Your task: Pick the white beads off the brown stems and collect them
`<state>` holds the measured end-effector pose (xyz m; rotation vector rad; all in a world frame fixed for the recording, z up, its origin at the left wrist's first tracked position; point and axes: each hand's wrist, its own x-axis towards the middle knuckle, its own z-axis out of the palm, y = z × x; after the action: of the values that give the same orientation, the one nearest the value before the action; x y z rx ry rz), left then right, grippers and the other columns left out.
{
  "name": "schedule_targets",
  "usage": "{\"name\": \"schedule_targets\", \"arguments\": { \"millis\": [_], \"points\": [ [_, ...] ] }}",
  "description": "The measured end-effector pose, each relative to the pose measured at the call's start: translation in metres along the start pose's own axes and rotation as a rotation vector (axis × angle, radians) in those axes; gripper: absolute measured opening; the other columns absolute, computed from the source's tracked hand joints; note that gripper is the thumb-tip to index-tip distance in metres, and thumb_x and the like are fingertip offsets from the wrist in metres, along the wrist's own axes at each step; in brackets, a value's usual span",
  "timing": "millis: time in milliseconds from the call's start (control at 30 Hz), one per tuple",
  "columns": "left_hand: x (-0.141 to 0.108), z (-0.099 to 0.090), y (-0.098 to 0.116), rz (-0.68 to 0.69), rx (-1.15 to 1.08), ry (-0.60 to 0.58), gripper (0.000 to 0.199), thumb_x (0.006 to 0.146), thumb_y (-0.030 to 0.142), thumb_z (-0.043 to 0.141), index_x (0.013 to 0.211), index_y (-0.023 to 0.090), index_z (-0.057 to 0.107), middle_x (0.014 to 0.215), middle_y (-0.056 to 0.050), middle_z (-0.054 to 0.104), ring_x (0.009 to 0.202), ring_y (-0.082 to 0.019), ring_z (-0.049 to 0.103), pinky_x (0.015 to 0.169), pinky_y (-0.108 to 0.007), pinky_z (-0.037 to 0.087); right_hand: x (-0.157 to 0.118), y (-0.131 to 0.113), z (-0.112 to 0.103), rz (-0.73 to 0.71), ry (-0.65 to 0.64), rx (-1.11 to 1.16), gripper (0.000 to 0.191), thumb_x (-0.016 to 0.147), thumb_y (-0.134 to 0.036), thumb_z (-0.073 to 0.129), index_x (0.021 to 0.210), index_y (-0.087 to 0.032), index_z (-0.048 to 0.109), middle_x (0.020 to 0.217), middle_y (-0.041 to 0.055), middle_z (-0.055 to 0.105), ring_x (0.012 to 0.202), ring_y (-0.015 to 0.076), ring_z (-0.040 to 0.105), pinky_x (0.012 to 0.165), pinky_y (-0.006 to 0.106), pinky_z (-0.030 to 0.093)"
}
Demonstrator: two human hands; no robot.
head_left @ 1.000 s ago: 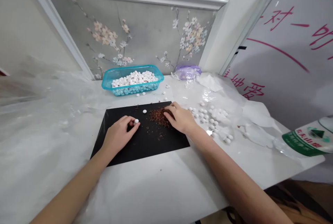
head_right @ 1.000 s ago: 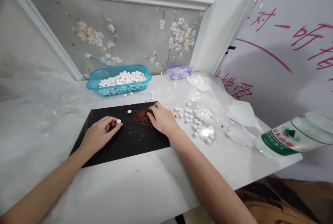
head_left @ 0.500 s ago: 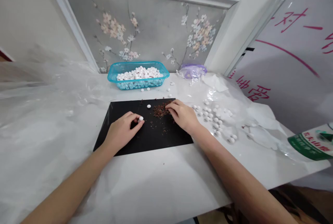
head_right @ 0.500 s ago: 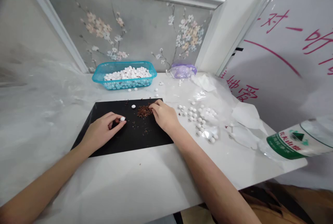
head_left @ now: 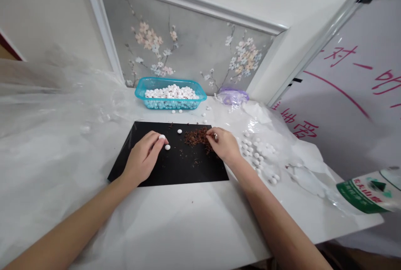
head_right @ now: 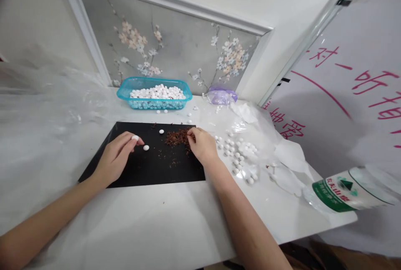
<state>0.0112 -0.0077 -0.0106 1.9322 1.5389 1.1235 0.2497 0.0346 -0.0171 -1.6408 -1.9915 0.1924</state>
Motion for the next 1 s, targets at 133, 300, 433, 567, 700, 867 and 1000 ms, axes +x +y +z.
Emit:
{"name": "schedule_targets", "arguments": {
  "millis": [133, 300, 433, 567, 700, 867, 1000],
  "points": [
    [0.004, 0.006, -0.002, -0.249, -0.383, -0.019, 0.03, 0.084, 0.043, 0.031, 0.075, 0.02, 0.047, 0.058, 0.003, 0.045, 0.048, -0.011, 0.035, 0.047, -0.024, 0.028, 0.002, 0.006, 0.002, 0.003, 0.025, 0.06, 0.023, 0.083, -0.024, 0.046, 0.093, -0.022, 0.068, 0.091, 0.0019, 0.07, 0.065, 0.0152, 0.058, 0.07, 0.029, 0.044],
    [0.012, 0.004, 0.0, -0.443, -0.581, -0.082, 0.02, 0.076, 0.039, 0.029, 0.073, 0.021, 0.038, 0.054, 0.005, 0.03, 0.041, -0.009, 0.02, 0.04, -0.024, 0.015, 0.002, 0.006, 0.002, -0.018, 0.138, 0.152, 0.028, 0.086, -0.036, 0.044, 0.087, -0.02, 0.067, 0.081, 0.0028, 0.068, 0.057, 0.0133, 0.054, 0.064, 0.027, 0.043],
    [0.011, 0.001, 0.002, -0.466, -0.628, -0.119, 0.015, 0.073, 0.036, 0.029, 0.066, 0.022, 0.027, 0.055, 0.006, 0.02, 0.042, -0.01, 0.016, 0.04, -0.025, 0.015, 0.001, 0.002, 0.0, 0.027, 0.273, 0.287, 0.03, 0.084, -0.04, 0.046, 0.077, -0.018, 0.065, 0.071, 0.0022, 0.064, 0.054, 0.0115, 0.048, 0.059, 0.025, 0.042],
    [0.011, 0.001, 0.003, -0.476, -0.649, -0.136, 0.016, 0.074, 0.035, 0.028, 0.066, 0.022, 0.026, 0.055, 0.005, 0.021, 0.042, -0.01, 0.017, 0.041, -0.025, 0.015, 0.001, -0.001, 0.001, 0.18, 0.277, 0.518, 0.026, 0.077, -0.04, 0.055, 0.082, -0.017, 0.066, 0.076, 0.0028, 0.064, 0.051, 0.0092, 0.047, 0.052, 0.025, 0.042],
    [0.012, 0.002, -0.001, -0.466, -0.609, -0.145, 0.017, 0.076, 0.037, 0.027, 0.066, 0.022, 0.028, 0.054, 0.005, 0.021, 0.042, -0.01, 0.019, 0.041, -0.026, 0.017, 0.0, -0.008, 0.006, 0.33, 0.177, 0.782, 0.028, 0.069, -0.038, 0.061, 0.086, -0.015, 0.065, 0.07, 0.0008, 0.061, 0.043, 0.007, 0.045, 0.041, 0.022, 0.04],
    [0.009, 0.008, 0.0, -0.449, -0.564, -0.095, 0.024, 0.076, 0.04, 0.031, 0.062, 0.021, 0.037, 0.05, 0.006, 0.02, 0.041, -0.01, 0.018, 0.041, -0.025, 0.017, -0.006, -0.025, 0.007, 0.274, 0.094, 0.989, 0.027, 0.069, -0.036, 0.062, 0.088, -0.016, 0.063, 0.077, 0.0, 0.063, 0.038, 0.0034, 0.044, 0.035, 0.019, 0.039],
    [0.001, 0.013, 0.009, -0.407, -0.546, -0.076, 0.03, 0.079, 0.04, 0.036, 0.069, 0.017, 0.052, 0.048, 0.006, 0.025, 0.041, -0.008, 0.021, 0.043, -0.025, 0.019, -0.012, -0.036, 0.004, 0.199, 0.026, 1.045, 0.028, 0.072, -0.036, 0.063, 0.092, -0.017, 0.061, 0.085, 0.0022, 0.067, 0.037, 0.0018, 0.043, 0.034, 0.018, 0.038]
  ]
}}
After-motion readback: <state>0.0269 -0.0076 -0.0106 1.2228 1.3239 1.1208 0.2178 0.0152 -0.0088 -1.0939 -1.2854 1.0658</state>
